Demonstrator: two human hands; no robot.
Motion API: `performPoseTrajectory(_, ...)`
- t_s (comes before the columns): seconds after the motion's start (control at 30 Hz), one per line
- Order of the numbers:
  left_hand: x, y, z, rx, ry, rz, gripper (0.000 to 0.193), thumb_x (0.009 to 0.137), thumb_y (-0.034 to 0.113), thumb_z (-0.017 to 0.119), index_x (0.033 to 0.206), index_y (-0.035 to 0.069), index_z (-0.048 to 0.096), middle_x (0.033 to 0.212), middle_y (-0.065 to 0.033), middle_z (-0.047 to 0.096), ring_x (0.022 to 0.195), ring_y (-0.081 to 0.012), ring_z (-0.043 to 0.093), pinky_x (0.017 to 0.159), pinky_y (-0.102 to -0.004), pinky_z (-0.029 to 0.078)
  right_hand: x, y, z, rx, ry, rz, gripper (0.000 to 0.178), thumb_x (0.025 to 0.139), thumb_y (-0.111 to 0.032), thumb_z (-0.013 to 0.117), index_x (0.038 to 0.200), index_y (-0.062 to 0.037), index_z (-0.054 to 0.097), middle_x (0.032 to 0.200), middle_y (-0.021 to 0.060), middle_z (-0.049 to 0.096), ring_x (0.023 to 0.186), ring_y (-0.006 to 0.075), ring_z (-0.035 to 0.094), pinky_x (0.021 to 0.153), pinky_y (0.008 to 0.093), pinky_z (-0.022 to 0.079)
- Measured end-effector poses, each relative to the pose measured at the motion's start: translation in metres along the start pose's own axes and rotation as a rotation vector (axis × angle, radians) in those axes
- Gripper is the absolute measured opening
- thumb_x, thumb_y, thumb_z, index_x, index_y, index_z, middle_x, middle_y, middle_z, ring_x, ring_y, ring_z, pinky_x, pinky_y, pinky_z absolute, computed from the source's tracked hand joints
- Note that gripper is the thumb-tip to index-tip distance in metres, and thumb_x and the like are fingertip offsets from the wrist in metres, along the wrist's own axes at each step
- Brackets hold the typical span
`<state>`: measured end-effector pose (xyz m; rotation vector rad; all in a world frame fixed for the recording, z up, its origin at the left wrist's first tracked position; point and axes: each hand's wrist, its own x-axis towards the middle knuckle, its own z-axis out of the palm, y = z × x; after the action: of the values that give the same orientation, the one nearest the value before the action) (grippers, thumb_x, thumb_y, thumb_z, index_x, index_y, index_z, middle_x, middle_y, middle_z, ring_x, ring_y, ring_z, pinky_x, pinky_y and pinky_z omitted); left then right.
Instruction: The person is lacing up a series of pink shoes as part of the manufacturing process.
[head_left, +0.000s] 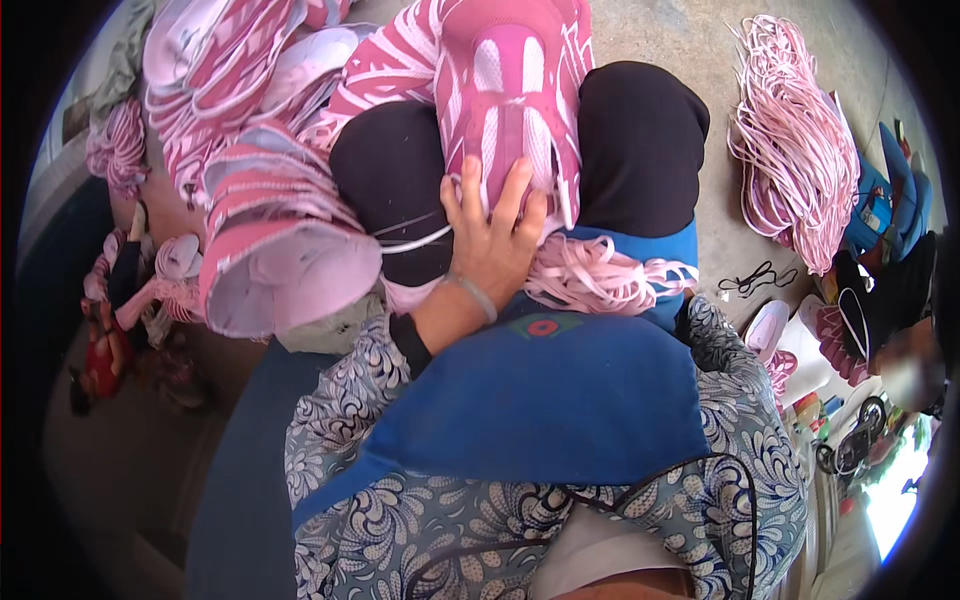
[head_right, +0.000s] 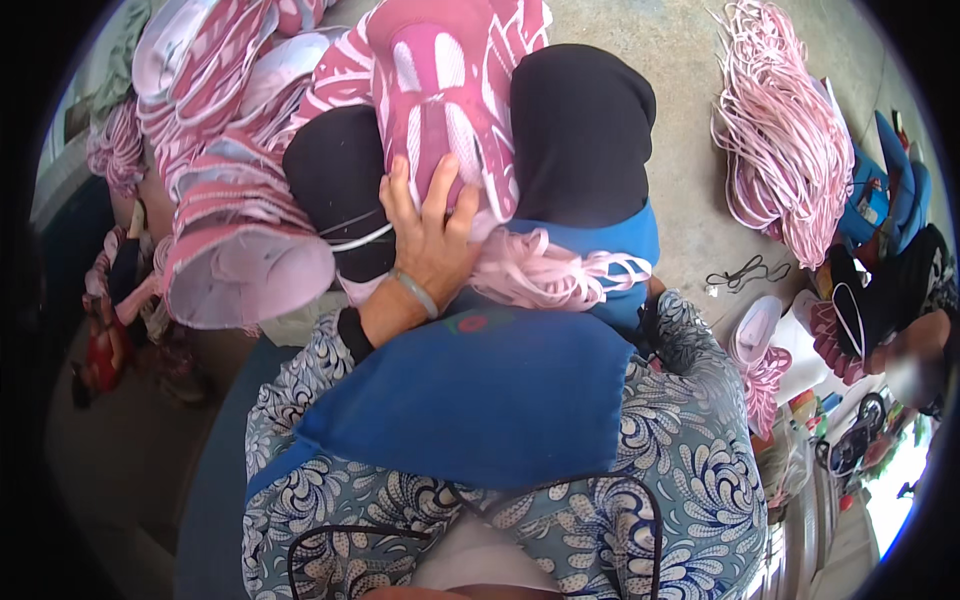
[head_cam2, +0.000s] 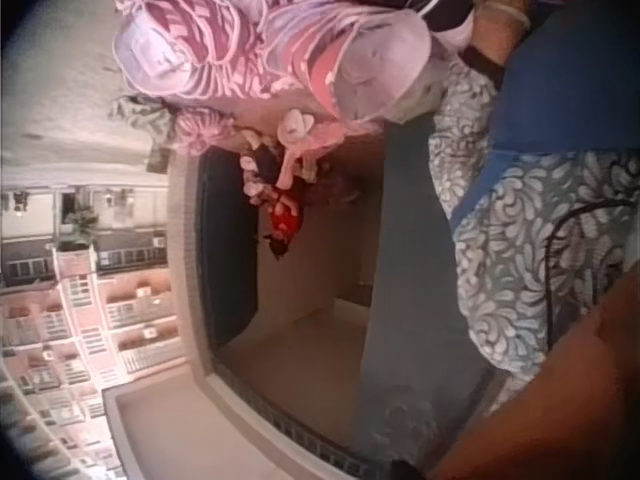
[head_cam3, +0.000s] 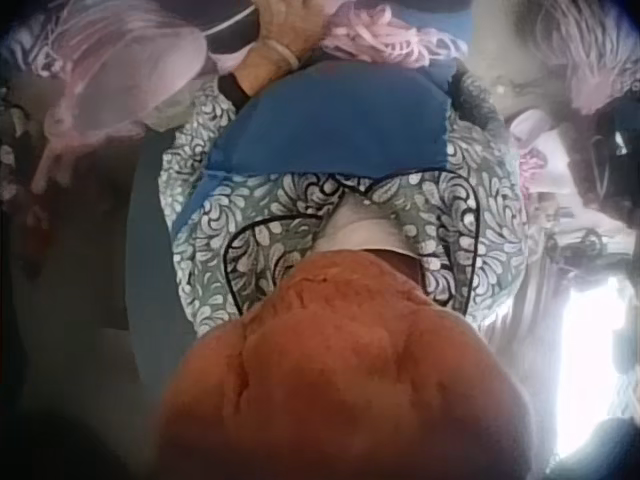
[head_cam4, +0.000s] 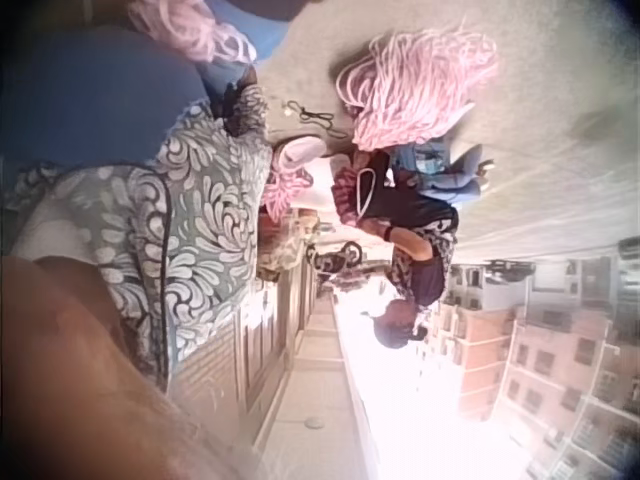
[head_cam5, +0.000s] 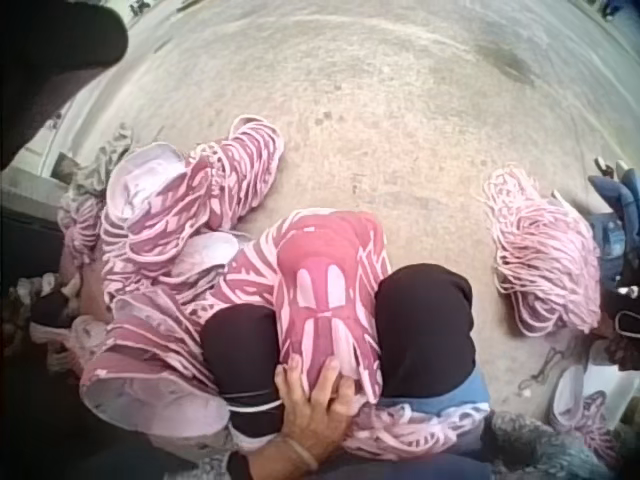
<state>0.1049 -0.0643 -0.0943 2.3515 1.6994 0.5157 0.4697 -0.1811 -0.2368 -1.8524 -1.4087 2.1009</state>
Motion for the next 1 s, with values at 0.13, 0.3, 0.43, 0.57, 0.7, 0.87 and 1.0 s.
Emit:
performPoseTrajectory(0.13,0.002,-0.005,0.000,-0.025,0.005,0.018,0.045,0.074,0.015,0.064,0.114,0.007,0.045,0.136,-0.0156,0.030,0.124,-0.0522,0.023,0.090,-0.0695,0.026,0.023,0.001,-0.004,-0.055,0.036,-0.102,0.027,0.084,-0.023,0.055,0.085,0.0015,0.065,0.068,0.0084,0.064,0.054,0.0142,0.055,0.048,0.0276,0.044)
performPoseTrajectory(0.3,0.007,-0.017,-0.002,-0.014,-0.056,0.029,0.059,0.065,0.022,0.071,0.116,0.007,0.045,0.139,-0.0156,0.024,0.129,-0.0505,0.014,0.096,-0.0663,0.023,0.048,-0.073,-0.080,-0.175,0.236,0.049,0.024,0.084,-0.020,0.055,0.087,0.0022,0.064,0.067,0.0068,0.062,0.055,0.0136,0.057,0.049,0.0273,0.046)
performPoseTrajectory(0.43,0.011,-0.018,-0.012,-0.118,-0.014,0.010,0.073,0.060,0.026,0.077,0.120,0.008,0.041,0.137,-0.0147,0.027,0.129,-0.0485,0.016,0.098,-0.0605,0.024,0.010,-0.241,-0.108,0.030,0.458,-0.338,0.022,0.087,-0.024,0.055,0.079,-0.0041,0.060,0.061,-0.0019,0.050,0.053,0.0064,0.051,0.046,0.0219,0.041)
performPoseTrajectory(0.57,0.021,-0.029,-0.013,-0.163,0.080,0.056,0.066,0.064,0.018,0.072,0.122,0.006,0.041,0.133,-0.0151,0.036,0.128,-0.0419,0.026,0.103,-0.0455,0.030,-0.020,-0.360,-0.026,-0.158,0.273,-0.491,0.027,0.089,-0.024,0.056,0.097,0.0012,0.060,0.064,0.0020,0.056,0.053,0.0066,0.055,0.045,0.0228,0.043)
performPoseTrajectory(0.7,0.041,-0.027,-0.032,-0.055,-0.021,0.025,0.074,0.060,0.014,0.072,0.128,0.009,0.040,0.133,-0.0079,0.039,0.115,-0.0358,0.039,0.096,-0.0389,0.038,0.027,-0.357,0.019,-0.973,0.293,-0.703,0.029,0.085,-0.022,0.053,0.092,0.0059,0.050,0.077,0.0287,0.057,0.073,0.0470,0.057,0.063,0.0478,0.046)
performPoseTrajectory(0.87,0.042,-0.036,-0.008,0.197,0.097,0.127,0.069,0.065,0.018,0.069,0.128,0.013,0.043,0.135,-0.0028,0.039,0.109,-0.0336,0.041,0.083,-0.0392,0.040,0.034,-0.363,0.022,-0.980,0.277,-0.727,0.030,0.083,-0.020,0.050,0.083,0.0103,0.046,0.075,0.0327,0.053,0.075,0.0487,0.055,0.064,0.0500,0.044)
performPoseTrajectory(1.0,0.045,-0.032,-0.008,0.262,0.088,0.133,0.047,0.079,0.016,0.053,0.126,0.011,0.047,0.134,-0.0029,0.040,0.110,-0.0339,0.040,0.084,-0.0388,0.039,0.041,-0.357,0.017,-1.367,0.325,-0.967,0.018,0.077,-0.013,0.051,0.071,0.0042,0.052,0.072,0.0234,0.050,0.066,0.0359,0.055,0.055,0.0424,0.044)
